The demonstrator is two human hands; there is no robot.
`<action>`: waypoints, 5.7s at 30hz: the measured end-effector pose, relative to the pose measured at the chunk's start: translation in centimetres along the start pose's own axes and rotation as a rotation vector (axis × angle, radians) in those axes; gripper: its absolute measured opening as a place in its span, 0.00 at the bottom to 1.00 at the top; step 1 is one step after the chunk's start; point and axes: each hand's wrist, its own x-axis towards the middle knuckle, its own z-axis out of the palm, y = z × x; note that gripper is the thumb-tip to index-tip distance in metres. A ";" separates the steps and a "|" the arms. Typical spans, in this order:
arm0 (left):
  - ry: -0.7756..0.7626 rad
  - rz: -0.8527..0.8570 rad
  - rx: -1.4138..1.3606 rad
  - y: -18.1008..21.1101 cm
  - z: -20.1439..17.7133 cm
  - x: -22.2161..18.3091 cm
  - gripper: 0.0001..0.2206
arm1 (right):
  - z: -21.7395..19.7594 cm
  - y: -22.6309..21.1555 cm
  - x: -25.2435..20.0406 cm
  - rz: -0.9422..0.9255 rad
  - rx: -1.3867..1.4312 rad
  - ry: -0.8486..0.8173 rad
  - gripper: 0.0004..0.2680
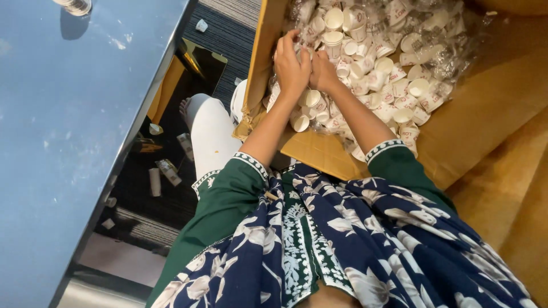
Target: Sort and organize stacks of paper cups from a large box onto a table.
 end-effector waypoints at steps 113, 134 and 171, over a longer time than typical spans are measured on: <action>-0.651 -0.509 -0.804 5.0 9.8 4.4 0.20 | -22.2 -1.3 -3.4 0.159 1.098 0.141 0.07; -0.139 -0.154 -0.273 -1.3 14.3 4.4 0.12 | -14.9 -2.7 -3.4 0.266 0.473 -0.298 0.33; -0.407 -0.562 -0.774 -0.1 13.2 3.9 0.05 | -13.3 -2.9 -3.8 0.007 -0.176 -0.227 0.14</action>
